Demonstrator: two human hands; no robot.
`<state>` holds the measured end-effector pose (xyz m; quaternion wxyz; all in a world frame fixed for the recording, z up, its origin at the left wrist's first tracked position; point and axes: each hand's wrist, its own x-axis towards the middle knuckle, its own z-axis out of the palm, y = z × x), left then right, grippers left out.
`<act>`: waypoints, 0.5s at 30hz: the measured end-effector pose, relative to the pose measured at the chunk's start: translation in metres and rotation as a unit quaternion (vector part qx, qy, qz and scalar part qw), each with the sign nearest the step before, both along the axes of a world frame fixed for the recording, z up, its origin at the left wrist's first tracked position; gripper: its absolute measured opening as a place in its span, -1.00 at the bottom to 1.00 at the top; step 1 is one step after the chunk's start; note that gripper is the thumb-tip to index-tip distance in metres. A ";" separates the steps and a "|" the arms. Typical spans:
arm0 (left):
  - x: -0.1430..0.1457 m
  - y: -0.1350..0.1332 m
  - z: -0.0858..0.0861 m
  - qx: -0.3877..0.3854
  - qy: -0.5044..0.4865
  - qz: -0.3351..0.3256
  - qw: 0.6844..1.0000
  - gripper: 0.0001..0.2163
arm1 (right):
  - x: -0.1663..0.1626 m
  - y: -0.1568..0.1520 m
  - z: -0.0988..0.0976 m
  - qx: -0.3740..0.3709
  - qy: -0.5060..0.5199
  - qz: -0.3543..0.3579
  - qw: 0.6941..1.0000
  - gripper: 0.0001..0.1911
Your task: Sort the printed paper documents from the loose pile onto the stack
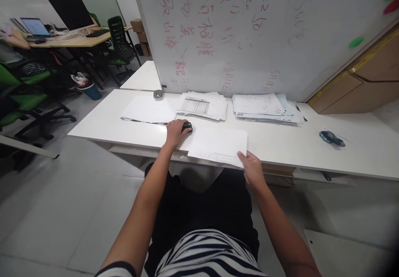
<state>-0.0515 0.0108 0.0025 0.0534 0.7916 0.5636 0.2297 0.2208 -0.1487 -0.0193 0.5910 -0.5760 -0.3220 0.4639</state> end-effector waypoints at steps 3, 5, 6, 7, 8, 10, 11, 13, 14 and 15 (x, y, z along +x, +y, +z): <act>-0.003 -0.002 0.002 -0.008 -0.016 -0.018 1.000 -0.69 | -0.008 -0.001 -0.003 0.002 -0.004 0.024 1.000 -0.63; -0.004 -0.002 0.004 -0.011 -0.027 -0.029 0.999 -0.70 | -0.013 0.001 -0.004 0.001 0.001 0.033 0.999 -0.64; -0.005 -0.001 0.005 -0.013 -0.032 -0.033 0.999 -0.71 | -0.016 0.002 -0.004 0.000 0.006 0.036 0.999 -0.64; -0.006 -0.001 0.006 -0.018 -0.035 -0.037 0.999 -0.71 | -0.018 0.003 -0.004 -0.002 0.010 0.039 0.999 -0.63; -0.007 -0.001 0.006 -0.024 -0.036 -0.042 0.998 -0.71 | -0.021 0.004 -0.004 -0.004 0.015 0.041 0.999 -0.62; -0.008 -0.001 0.007 -0.037 -0.037 -0.050 0.997 -0.72 | -0.026 0.007 -0.002 -0.009 0.021 0.046 0.999 -0.59; -0.009 -0.001 0.007 -0.041 -0.038 -0.053 0.997 -0.72 | -0.029 0.008 -0.001 -0.012 0.024 0.050 0.998 -0.58; -0.009 -0.002 0.008 -0.043 -0.041 -0.058 0.997 -0.71 | -0.033 0.011 0.000 -0.017 0.029 0.059 0.998 -0.55; -0.010 -0.002 0.008 -0.045 -0.042 -0.061 0.996 -0.71 | -0.034 0.012 0.000 -0.019 0.031 0.061 0.997 -0.53; -0.010 -0.003 0.009 -0.048 -0.042 -0.064 0.996 -0.70 | -0.035 0.013 -0.001 -0.020 0.034 0.062 0.997 -0.52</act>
